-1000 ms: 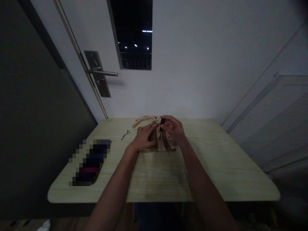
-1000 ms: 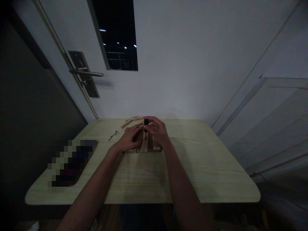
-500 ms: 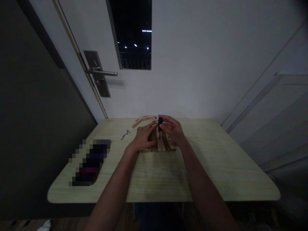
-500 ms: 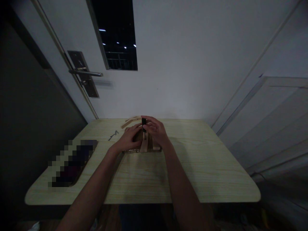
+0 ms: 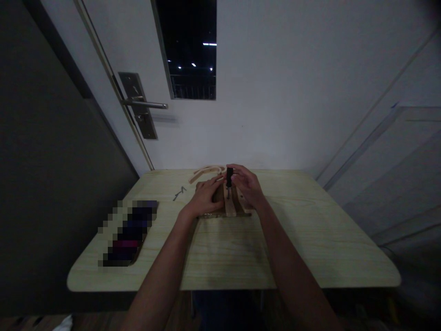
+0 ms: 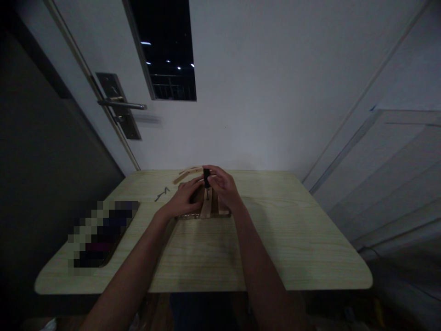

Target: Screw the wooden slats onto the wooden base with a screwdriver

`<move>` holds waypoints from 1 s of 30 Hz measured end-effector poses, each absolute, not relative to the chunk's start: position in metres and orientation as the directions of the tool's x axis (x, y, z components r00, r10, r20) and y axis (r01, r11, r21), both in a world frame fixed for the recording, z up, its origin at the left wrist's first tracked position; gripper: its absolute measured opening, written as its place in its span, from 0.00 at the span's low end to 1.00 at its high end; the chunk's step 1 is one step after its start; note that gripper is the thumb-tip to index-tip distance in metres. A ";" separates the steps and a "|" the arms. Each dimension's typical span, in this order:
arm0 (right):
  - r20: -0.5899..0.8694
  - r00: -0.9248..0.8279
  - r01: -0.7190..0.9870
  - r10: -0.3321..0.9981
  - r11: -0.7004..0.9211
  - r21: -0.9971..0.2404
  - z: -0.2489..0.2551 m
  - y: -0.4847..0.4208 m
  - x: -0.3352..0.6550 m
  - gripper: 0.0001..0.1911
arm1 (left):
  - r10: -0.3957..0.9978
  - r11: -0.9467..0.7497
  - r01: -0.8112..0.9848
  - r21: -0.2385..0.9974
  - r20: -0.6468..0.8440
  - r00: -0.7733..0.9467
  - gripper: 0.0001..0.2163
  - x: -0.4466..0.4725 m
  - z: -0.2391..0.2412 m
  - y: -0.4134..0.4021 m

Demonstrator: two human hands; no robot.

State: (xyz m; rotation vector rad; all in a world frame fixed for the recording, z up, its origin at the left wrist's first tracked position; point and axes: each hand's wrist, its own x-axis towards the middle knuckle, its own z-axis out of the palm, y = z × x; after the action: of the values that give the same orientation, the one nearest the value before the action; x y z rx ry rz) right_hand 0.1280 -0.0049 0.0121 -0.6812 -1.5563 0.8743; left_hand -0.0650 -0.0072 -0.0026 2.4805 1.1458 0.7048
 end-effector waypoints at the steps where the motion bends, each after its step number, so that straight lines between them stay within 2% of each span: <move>1: 0.548 -0.158 -0.026 0.822 0.551 -0.834 0.012 -0.005 0.128 0.20 | 0.774 -0.628 0.615 0.476 0.301 0.557 0.36 -0.065 -0.002 -0.007; 10: 0.550 -0.131 0.065 0.824 0.561 -0.825 0.012 -0.007 0.131 0.19 | 0.779 -0.623 0.638 0.453 0.290 0.555 0.35 -0.065 -0.002 -0.008; 17: 0.553 -0.202 -0.062 0.808 0.553 -0.831 0.014 -0.008 0.132 0.20 | 0.777 -0.625 0.623 0.471 0.299 0.553 0.37 -0.065 -0.001 -0.008; 24: 0.539 -0.140 0.010 0.830 0.546 -0.838 0.010 -0.007 0.132 0.23 | 0.782 -0.619 0.633 0.464 0.295 0.549 0.36 -0.065 -0.001 -0.009; 30: 0.542 -0.200 -0.044 0.816 0.545 -0.837 0.013 -0.008 0.132 0.20 | 0.776 -0.627 0.626 0.464 0.302 0.554 0.37 -0.065 -0.005 -0.007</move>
State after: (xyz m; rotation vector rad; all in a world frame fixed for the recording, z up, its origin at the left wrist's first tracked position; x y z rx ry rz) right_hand 0.1317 -0.0077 0.0129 -0.6741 -1.5865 0.8978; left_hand -0.0655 -0.0065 -0.0046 2.4896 1.1575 0.7028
